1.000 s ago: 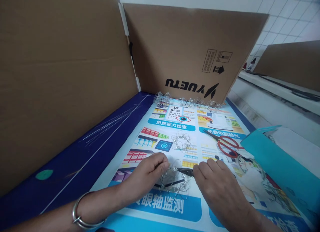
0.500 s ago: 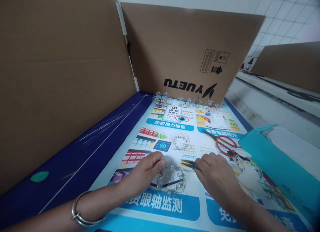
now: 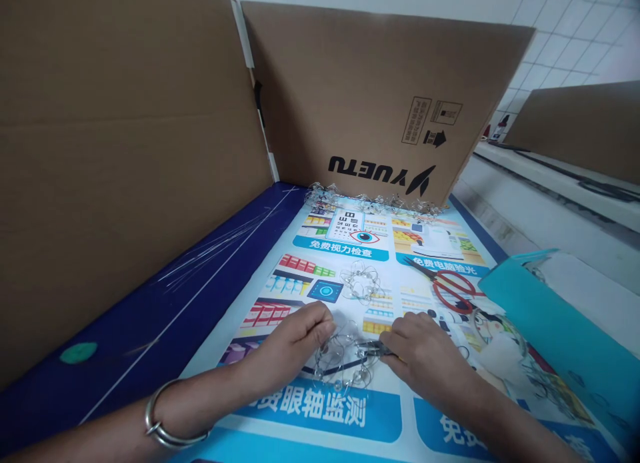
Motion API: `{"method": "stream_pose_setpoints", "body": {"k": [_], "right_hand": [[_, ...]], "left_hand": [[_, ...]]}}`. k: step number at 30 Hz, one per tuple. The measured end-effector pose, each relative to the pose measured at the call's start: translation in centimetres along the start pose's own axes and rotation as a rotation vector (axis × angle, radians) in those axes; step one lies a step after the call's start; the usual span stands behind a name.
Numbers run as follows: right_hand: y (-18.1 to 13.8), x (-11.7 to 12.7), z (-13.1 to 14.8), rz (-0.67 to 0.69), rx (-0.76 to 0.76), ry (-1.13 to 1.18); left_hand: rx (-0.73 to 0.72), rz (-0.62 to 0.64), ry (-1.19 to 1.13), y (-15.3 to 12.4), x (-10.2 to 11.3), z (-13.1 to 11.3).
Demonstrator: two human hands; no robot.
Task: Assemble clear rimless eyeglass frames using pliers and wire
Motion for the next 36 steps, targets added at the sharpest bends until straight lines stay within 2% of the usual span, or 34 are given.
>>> {"method": "stream_pose_setpoints", "body": {"k": [4,16,29,36], "right_hand": [[0.1,0.2,0.5,0.008,0.027,0.04],[-0.1,0.9,-0.2,-0.092,-0.078,0.054],[-0.1,0.4,-0.4,-0.124,-0.1,0.012],[-0.1,0.5,-0.4,-0.131,-0.11,-0.043]], "left_hand": [[0.011,0.024,-0.025,-0.1,-0.5,0.0],[0.027,0.064,0.045,-0.3,-0.9,-0.1],[-0.126,0.064,0.218,-0.2,-0.9,-1.4],[-0.133,0.061,0.231,-0.2,-0.9,-1.4]]}}
Point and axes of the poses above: each hand's wrist, its own y-axis towards the middle knuckle, its own x-axis out of the back of the hand, z = x × y, the point moved 9 cm from there along y, towards the middle knuckle, and after that the axes turned 13 degrees about -y, right-handed, at the moved point
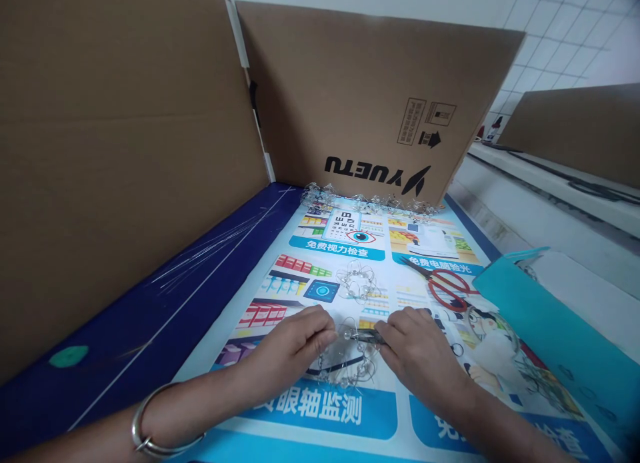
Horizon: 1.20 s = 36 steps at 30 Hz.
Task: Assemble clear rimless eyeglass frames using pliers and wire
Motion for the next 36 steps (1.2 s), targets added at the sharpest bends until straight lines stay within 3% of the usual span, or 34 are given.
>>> {"method": "stream_pose_setpoints", "body": {"k": [12,18,24,36], "right_hand": [[0.1,-0.3,0.2,0.072,0.035,-0.12],[0.2,0.3,-1.0,0.108,0.034,-0.21],[0.1,1.8,-1.8,0.162,-0.014,-0.053],[-0.4,1.6,-0.3,0.256,0.012,0.002]], "left_hand": [[-0.023,-0.002,0.062,0.1,-0.2,0.0],[-0.035,0.013,0.083,0.1,-0.4,-0.1],[-0.031,0.01,0.115,0.0,-0.4,0.0],[-0.008,0.002,0.113,0.1,-0.3,-0.1]]}}
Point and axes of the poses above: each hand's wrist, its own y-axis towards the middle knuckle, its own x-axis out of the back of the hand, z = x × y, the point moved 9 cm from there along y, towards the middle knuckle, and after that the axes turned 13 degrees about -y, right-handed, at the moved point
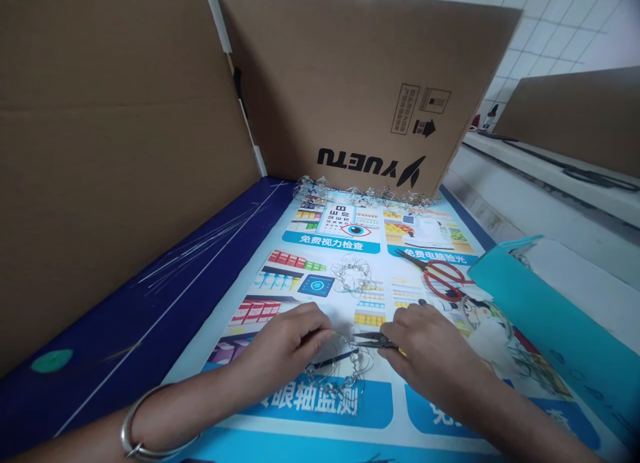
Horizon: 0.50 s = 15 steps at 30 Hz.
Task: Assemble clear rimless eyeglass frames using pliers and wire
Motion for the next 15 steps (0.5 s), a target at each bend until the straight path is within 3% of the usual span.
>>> {"method": "stream_pose_setpoints", "body": {"k": [15], "right_hand": [[0.3,-0.2,2.0,-0.048,0.064,-0.115]], "left_hand": [[-0.037,0.008,-0.028,-0.3,-0.4,-0.3]]}}
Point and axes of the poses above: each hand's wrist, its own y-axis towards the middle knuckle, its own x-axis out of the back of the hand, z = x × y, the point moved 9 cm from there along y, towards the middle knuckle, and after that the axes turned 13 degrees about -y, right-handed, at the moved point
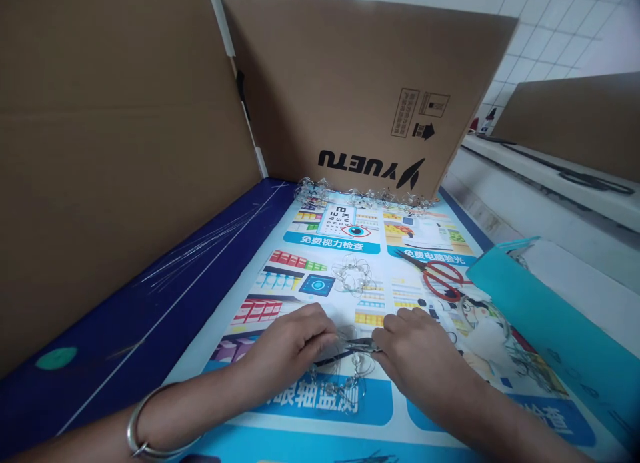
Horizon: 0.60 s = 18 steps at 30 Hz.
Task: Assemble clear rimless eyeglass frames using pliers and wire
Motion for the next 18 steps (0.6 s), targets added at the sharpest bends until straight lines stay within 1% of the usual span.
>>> {"method": "stream_pose_setpoints", "body": {"k": [6,9,15,18], "right_hand": [[0.0,0.5,0.5,-0.067,0.022,-0.094],[0.1,0.7,0.9,-0.077,0.047,-0.13],[0.1,1.3,1.4,-0.108,0.089,-0.138],[-0.1,1.6,1.7,-0.122,0.103,-0.133]], "left_hand": [[-0.031,0.017,0.041,0.0,-0.1,-0.3],[-0.02,0.02,0.042,-0.1,-0.2,-0.2],[0.004,-0.006,0.065,0.0,-0.3,-0.1],[-0.012,-0.016,0.093,0.1,-0.5,-0.4]]}}
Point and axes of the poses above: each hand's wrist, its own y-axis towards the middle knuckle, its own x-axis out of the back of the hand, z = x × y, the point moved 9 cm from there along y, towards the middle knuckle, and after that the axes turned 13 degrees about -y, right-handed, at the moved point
